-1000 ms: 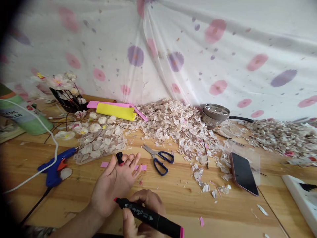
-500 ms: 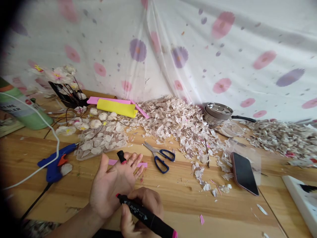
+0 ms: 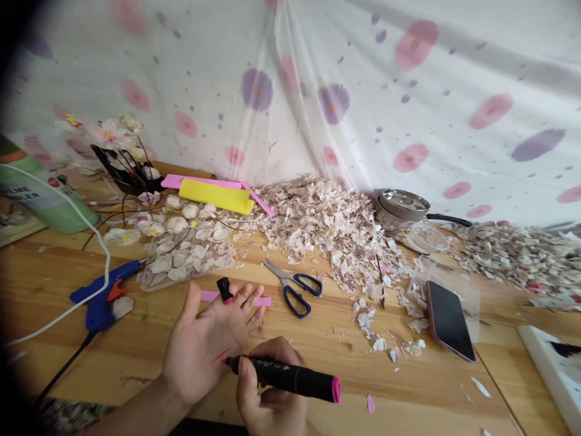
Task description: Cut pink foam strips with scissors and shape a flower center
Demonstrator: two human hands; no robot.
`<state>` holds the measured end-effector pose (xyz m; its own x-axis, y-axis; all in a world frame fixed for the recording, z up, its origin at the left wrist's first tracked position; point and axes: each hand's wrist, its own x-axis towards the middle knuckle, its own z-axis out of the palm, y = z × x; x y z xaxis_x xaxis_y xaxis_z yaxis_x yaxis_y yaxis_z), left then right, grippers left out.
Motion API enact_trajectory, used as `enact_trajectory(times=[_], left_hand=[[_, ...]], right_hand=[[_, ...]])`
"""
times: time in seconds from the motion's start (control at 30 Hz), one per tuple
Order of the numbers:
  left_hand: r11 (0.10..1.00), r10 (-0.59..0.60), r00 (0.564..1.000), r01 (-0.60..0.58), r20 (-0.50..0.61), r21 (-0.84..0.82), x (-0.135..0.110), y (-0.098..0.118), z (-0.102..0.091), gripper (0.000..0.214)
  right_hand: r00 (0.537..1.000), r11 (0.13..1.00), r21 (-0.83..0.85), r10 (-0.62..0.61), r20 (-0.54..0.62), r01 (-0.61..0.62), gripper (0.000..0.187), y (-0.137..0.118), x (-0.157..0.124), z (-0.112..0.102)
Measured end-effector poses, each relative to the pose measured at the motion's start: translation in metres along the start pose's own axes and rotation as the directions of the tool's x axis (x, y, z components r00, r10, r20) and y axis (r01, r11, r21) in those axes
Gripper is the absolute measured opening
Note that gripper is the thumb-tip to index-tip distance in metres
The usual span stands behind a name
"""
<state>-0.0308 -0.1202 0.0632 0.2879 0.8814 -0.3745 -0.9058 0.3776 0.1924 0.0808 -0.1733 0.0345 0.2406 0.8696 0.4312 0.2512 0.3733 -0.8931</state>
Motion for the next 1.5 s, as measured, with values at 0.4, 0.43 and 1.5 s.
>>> enact_trajectory(times=[0.4, 0.43, 1.5], left_hand=[[1.000, 0.004, 1.000, -0.004, 0.006, 0.012, -0.001, 0.000, 0.001, 0.055], [1.000, 0.007, 1.000, -0.007, 0.008, 0.015, -0.001, -0.001, 0.001, 0.056], [0.999, -0.020, 0.998, 0.018, -0.064, -0.031, -0.003, -0.002, 0.008, 0.062]], right_hand=[[0.999, 0.999, -0.051, -0.011, 0.046, 0.013, 0.010, -0.001, -0.001, 0.002], [0.999, 0.999, -0.048, -0.016, 0.052, 0.018, 0.010, -0.001, -0.002, 0.002], [0.996, 1.000, -0.007, -0.023, 0.087, 0.023, 0.010, 0.001, 0.001, 0.006]])
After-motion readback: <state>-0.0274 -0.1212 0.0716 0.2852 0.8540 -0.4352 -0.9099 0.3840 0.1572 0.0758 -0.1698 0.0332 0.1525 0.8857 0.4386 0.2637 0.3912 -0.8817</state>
